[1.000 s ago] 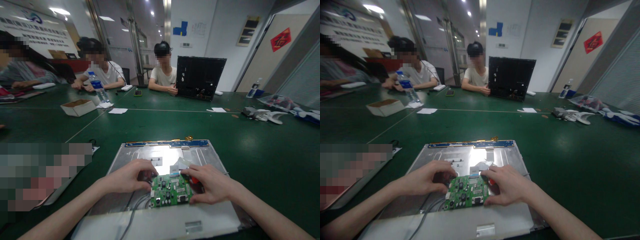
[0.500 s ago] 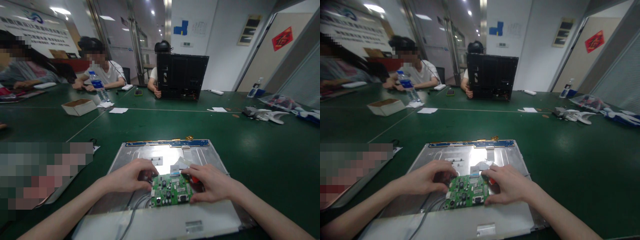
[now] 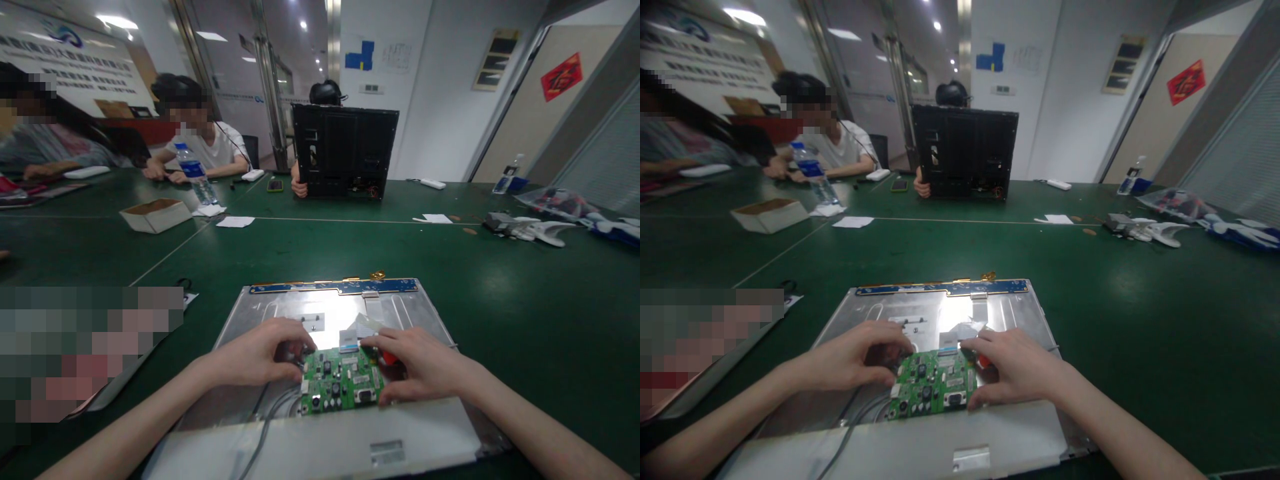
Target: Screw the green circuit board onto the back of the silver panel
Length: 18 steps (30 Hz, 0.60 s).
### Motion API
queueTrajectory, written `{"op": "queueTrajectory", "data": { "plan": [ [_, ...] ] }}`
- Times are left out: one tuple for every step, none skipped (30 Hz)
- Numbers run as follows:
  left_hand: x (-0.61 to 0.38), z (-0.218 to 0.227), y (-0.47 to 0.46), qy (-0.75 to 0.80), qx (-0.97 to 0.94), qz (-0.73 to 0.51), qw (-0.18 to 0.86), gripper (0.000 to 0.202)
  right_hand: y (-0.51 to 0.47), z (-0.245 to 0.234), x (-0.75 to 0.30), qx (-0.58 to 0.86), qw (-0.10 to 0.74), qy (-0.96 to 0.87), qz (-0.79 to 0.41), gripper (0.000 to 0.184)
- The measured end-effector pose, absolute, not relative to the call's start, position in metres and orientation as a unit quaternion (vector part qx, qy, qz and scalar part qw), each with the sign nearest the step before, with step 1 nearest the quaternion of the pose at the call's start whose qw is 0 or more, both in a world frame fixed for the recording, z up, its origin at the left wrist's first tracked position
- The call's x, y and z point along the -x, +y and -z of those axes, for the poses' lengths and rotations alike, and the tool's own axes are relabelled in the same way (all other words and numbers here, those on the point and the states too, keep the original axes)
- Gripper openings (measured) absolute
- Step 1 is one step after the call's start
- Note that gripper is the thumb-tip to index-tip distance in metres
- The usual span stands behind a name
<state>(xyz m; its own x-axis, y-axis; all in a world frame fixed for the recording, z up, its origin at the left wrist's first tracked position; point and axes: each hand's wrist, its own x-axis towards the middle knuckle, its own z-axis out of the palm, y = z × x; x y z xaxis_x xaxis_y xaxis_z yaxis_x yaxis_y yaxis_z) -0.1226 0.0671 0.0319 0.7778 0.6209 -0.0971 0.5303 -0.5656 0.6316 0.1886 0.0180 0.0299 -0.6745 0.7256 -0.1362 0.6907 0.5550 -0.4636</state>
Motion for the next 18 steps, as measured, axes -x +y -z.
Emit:
{"op": "queueTrajectory", "data": {
  "plan": [
    [0.123, -0.032, 0.067, 0.326, -0.882, -0.066, 0.332, 0.025, 0.018, -0.029, -0.19, 0.4, 0.042, -0.883, -0.242, 0.073],
    [0.122, -0.032, 0.067, 0.327, -0.882, -0.063, 0.333, 0.026, 0.019, -0.027, -0.192, 0.401, 0.052, -0.885, -0.232, 0.072],
    [0.122, -0.033, 0.067, 0.328, -0.881, -0.06, 0.334, 0.027, 0.02, -0.024, -0.193, 0.405, 0.065, -0.886, -0.215, 0.07],
    [0.123, -0.033, 0.067, 0.33, -0.88, -0.059, 0.337, 0.027, 0.021, -0.021, -0.195, 0.409, 0.083, -0.888, -0.191, 0.067],
    [0.123, -0.034, 0.067, 0.329, -0.879, -0.058, 0.34, 0.027, 0.022, -0.018, -0.197, 0.413, 0.11, -0.89, -0.159, 0.062],
    [0.123, -0.035, 0.067, 0.328, -0.879, -0.062, 0.34, 0.026, 0.022, -0.015, -0.198, 0.414, 0.149, -0.89, -0.122, 0.054],
    [0.124, -0.035, 0.068, 0.327, -0.881, -0.07, 0.334, 0.024, 0.023, -0.013, -0.199, 0.409, 0.2, -0.887, -0.082, 0.044],
    [0.126, -0.035, 0.069, 0.328, -0.885, -0.083, 0.32, 0.023, 0.022, -0.012, -0.201, 0.397, 0.26, -0.879, -0.04, 0.033],
    [0.128, -0.034, 0.071, 0.331, -0.889, -0.1, 0.299, 0.021, 0.021, -0.012, -0.202, 0.382, 0.323, -0.866, 0.001, 0.024],
    [0.129, -0.033, 0.074, 0.336, -0.894, -0.118, 0.271, 0.019, 0.018, -0.012, -0.204, 0.367, 0.381, -0.847, 0.038, 0.021],
    [0.131, -0.031, 0.077, 0.341, -0.899, -0.135, 0.24, 0.019, 0.015, -0.014, -0.206, 0.356, 0.432, -0.826, 0.071, 0.022],
    [0.133, -0.029, 0.08, 0.346, -0.903, -0.148, 0.208, 0.019, 0.011, -0.016, -0.208, 0.348, 0.473, -0.804, 0.093, 0.025],
    [0.135, -0.026, 0.082, 0.349, -0.907, -0.157, 0.178, 0.019, 0.008, -0.018, -0.211, 0.347, 0.505, -0.784, 0.098, 0.026],
    [0.136, -0.024, 0.085, 0.352, -0.909, -0.165, 0.152, 0.019, 0.005, -0.02, -0.214, 0.346, 0.535, -0.766, 0.084, 0.023],
    [0.137, -0.021, 0.086, 0.357, -0.909, -0.17, 0.134, 0.019, 0.003, -0.022, -0.217, 0.347, 0.563, -0.748, 0.051, 0.019],
    [0.137, -0.019, 0.088, 0.361, -0.908, -0.175, 0.123, 0.018, 0.003, -0.023, -0.219, 0.354, 0.589, -0.726, 0.009, 0.019],
    [0.137, -0.017, 0.088, 0.364, -0.907, -0.179, 0.116, 0.018, 0.005, -0.024, -0.221, 0.364, 0.613, -0.7, -0.043, 0.024],
    [0.137, -0.016, 0.089, 0.366, -0.906, -0.181, 0.114, 0.018, 0.008, -0.025, -0.222, 0.384, 0.631, -0.666, -0.104, 0.032]
  ]
}}
